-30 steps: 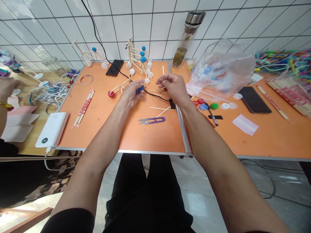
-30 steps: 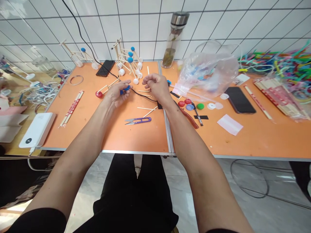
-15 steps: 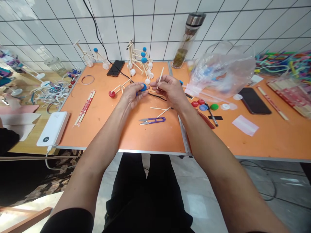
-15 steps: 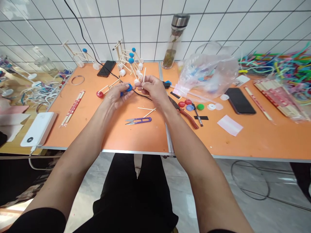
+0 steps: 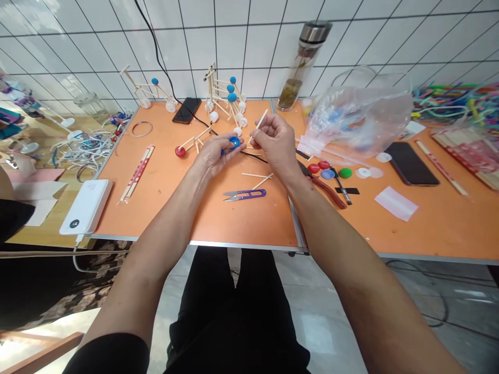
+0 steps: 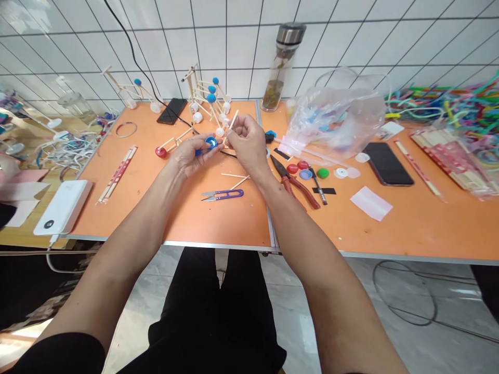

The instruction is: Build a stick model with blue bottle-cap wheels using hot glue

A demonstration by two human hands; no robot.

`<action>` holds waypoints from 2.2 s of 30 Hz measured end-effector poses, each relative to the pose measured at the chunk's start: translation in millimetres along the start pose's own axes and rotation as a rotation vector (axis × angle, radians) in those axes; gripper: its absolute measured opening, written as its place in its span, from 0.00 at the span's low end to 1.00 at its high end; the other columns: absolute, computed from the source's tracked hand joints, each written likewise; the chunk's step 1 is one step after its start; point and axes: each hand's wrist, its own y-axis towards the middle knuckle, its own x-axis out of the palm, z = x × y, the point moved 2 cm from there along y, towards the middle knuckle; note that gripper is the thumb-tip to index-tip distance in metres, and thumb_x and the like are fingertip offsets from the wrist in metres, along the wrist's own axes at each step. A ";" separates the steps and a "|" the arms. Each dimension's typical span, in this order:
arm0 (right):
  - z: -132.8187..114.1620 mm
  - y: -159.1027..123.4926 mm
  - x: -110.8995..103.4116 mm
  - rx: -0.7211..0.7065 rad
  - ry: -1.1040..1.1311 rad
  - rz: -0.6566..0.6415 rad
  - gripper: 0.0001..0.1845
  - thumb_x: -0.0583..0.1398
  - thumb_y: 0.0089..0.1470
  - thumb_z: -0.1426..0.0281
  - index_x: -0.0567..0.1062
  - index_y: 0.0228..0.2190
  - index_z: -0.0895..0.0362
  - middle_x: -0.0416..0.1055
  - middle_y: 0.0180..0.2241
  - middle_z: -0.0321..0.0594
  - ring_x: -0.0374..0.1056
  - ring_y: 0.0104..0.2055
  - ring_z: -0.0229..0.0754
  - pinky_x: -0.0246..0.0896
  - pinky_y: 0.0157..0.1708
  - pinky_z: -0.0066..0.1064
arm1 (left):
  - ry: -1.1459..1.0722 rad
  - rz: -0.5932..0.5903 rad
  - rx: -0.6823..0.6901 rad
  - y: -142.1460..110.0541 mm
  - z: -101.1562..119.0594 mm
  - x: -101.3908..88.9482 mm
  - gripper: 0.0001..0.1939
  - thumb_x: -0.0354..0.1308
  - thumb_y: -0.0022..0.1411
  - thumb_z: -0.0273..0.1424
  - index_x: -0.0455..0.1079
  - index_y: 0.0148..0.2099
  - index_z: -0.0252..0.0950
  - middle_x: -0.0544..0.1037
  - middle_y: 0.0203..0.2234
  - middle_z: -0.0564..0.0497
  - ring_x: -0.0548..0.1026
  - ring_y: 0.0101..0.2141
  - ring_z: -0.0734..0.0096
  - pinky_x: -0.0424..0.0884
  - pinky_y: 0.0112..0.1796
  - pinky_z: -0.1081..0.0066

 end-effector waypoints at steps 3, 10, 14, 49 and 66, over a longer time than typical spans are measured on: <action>2.3 -0.2 1.9 -0.030 -0.013 -0.003 0.12 0.71 0.65 0.61 0.76 0.44 0.48 0.77 0.34 0.33 0.80 0.36 0.43 0.81 0.41 0.39 | 0.012 -0.027 -0.003 -1.3 -1.2 3.0 0.22 0.54 0.54 0.09 0.80 0.46 0.28 0.89 0.38 0.43 0.90 0.54 0.58 0.84 0.63 0.64; -4.5 -3.8 2.5 -0.076 -0.035 0.000 0.11 0.70 0.67 0.59 0.75 0.41 0.49 0.80 0.39 0.36 0.81 0.40 0.44 0.84 0.43 0.41 | 0.023 -0.061 -0.020 -3.5 -3.5 6.2 0.32 0.54 0.52 0.07 0.80 0.57 0.26 0.90 0.47 0.41 0.89 0.57 0.59 0.81 0.68 0.61; -9.9 -8.2 6.1 -0.098 -0.047 -0.006 0.12 0.70 0.68 0.58 0.76 0.38 0.49 0.79 0.35 0.35 0.80 0.37 0.43 0.84 0.43 0.42 | 0.018 -0.065 -0.006 -3.8 -4.2 7.5 0.37 0.54 0.51 0.07 0.80 0.62 0.25 0.91 0.49 0.41 0.89 0.58 0.58 0.81 0.68 0.59; -28.6 -22.1 6.7 -0.238 -0.737 -0.071 0.09 0.64 0.72 0.64 0.83 0.40 0.51 0.86 0.41 0.45 0.79 0.47 0.56 0.69 0.51 0.44 | 0.043 0.019 0.197 -1.2 -2.8 1.4 0.12 0.67 0.58 0.13 0.84 0.40 0.34 0.91 0.40 0.47 0.88 0.58 0.60 0.81 0.67 0.62; -37.7 -29.3 14.0 -0.225 -1.000 -0.129 0.17 0.53 0.78 0.64 0.81 0.48 0.55 0.85 0.42 0.53 0.78 0.48 0.59 0.64 0.46 0.42 | 0.177 0.116 0.361 -1.1 -14.3 5.7 0.20 0.76 0.62 0.24 0.88 0.55 0.43 0.92 0.49 0.51 0.84 0.64 0.55 0.82 0.64 0.59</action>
